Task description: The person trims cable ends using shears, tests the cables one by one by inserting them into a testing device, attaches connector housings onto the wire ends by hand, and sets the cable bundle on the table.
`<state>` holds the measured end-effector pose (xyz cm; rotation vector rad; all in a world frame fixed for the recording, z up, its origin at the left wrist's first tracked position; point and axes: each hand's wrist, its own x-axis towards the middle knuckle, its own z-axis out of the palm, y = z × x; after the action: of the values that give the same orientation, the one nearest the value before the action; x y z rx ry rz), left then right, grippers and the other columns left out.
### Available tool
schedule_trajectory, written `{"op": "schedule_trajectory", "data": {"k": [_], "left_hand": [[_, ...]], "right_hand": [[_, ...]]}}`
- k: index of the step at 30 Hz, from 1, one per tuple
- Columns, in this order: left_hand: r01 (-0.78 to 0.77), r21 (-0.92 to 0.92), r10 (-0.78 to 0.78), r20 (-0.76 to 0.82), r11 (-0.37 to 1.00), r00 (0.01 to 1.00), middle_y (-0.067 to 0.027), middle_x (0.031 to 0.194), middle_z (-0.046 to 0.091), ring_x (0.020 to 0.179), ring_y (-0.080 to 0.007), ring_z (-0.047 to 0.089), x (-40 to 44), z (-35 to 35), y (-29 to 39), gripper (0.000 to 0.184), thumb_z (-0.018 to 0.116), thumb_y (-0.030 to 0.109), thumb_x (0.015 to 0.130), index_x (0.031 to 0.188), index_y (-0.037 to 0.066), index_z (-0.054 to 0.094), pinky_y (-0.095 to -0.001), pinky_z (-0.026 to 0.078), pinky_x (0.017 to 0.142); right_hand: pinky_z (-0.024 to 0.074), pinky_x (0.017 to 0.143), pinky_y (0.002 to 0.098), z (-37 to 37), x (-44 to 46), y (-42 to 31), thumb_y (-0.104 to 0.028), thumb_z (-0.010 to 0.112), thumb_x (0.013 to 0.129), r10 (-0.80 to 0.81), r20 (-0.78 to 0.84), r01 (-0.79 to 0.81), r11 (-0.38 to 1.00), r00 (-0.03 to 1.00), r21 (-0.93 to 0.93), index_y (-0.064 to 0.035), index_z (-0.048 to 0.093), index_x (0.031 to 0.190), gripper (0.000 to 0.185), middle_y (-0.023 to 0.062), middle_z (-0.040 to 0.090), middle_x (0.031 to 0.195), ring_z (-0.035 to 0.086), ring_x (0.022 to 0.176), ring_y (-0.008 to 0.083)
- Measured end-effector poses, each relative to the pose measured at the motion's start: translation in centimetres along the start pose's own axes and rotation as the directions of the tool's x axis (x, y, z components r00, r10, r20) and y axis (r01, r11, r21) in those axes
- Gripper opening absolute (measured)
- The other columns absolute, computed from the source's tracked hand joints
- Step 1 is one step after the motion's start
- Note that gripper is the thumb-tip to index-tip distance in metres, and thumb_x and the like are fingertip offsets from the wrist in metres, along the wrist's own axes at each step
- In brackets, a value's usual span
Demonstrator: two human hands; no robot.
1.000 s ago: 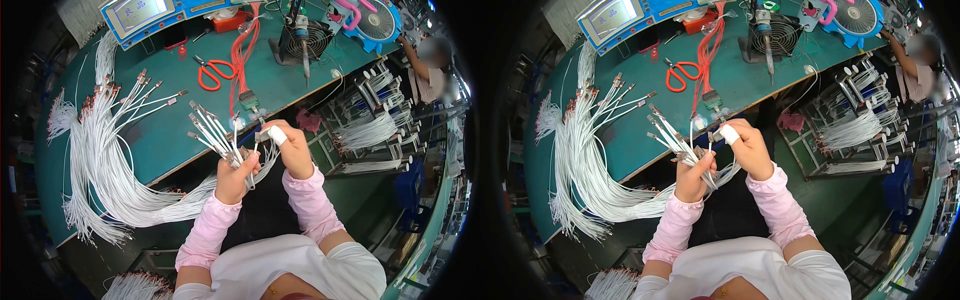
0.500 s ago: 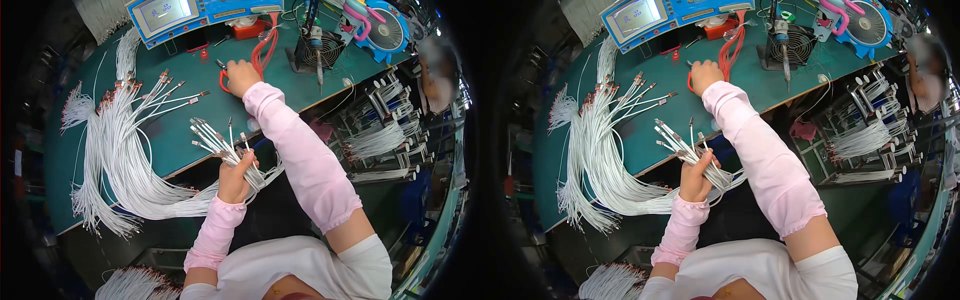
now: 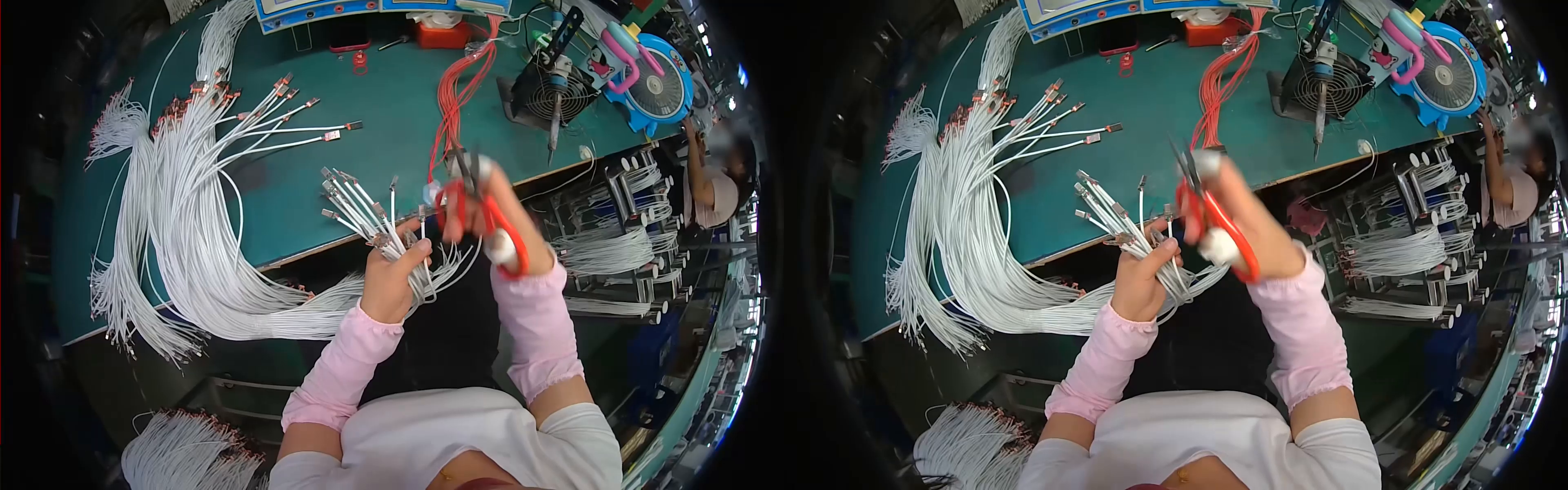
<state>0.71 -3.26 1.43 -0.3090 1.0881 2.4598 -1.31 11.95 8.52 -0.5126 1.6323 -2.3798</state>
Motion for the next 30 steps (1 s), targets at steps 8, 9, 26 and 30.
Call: {"op": "schedule_trajectory", "data": {"k": [8, 9, 26, 30], "left_hand": [[-0.060, 0.009, 0.060, -0.003, 0.998, 0.998, -0.0052, 0.077, 0.053, 0.069, -0.0113, 0.051, -0.2, 0.7, 0.2, 0.034, 0.058, 0.003, 0.075, 0.107, -0.005, 0.047, -0.0244, 0.041, 0.064], [-0.069, 0.014, 0.069, -0.002, 0.998, 0.998, -0.0051, 0.077, 0.053, 0.069, -0.0111, 0.051, -0.2, 0.7, 0.1, 0.035, 0.058, 0.004, 0.075, 0.107, -0.005, 0.047, -0.0243, 0.041, 0.064], [-0.065, -0.008, 0.065, 0.011, 0.998, 0.998, -0.0043, 0.079, 0.053, 0.070, -0.0102, 0.050, -0.3, 0.6, 0.1, 0.036, 0.059, 0.003, 0.075, 0.108, -0.003, 0.049, -0.0227, 0.041, 0.064], [-0.061, -0.015, 0.061, 0.024, 0.998, 0.998, -0.0040, 0.081, 0.054, 0.072, -0.0100, 0.051, -0.3, 0.3, -0.1, 0.036, 0.060, 0.002, 0.075, 0.109, -0.002, 0.049, -0.0225, 0.041, 0.066]], "right_hand": [[0.0455, 0.051, 0.0245, 1.0, -3.6, -0.1, -0.021, 0.044, 0.082, 0.464, -0.158, -0.481, 0.871, 0.872, -0.095, 0.0032, 0.054, 0.080, 0.026, 0.0097, 0.056, 0.063, 0.055, 0.052, 0.0164], [0.0454, 0.052, 0.0244, 1.0, -3.5, 0.0, -0.021, 0.044, 0.082, 0.486, -0.154, -0.503, 0.857, 0.860, -0.108, 0.0033, 0.054, 0.078, 0.026, 0.0099, 0.056, 0.063, 0.055, 0.053, 0.0164], [0.0443, 0.054, 0.0235, 0.9, -3.6, -0.3, -0.021, 0.044, 0.081, 0.528, -0.134, -0.542, 0.834, 0.839, -0.109, 0.0025, 0.055, 0.073, 0.027, 0.0096, 0.057, 0.063, 0.055, 0.056, 0.0149], [0.0449, 0.053, 0.0231, 0.9, -3.7, -0.3, -0.021, 0.044, 0.082, 0.525, -0.126, -0.538, 0.837, 0.841, -0.103, 0.0027, 0.054, 0.074, 0.027, 0.0102, 0.058, 0.064, 0.056, 0.056, 0.0152]]}}
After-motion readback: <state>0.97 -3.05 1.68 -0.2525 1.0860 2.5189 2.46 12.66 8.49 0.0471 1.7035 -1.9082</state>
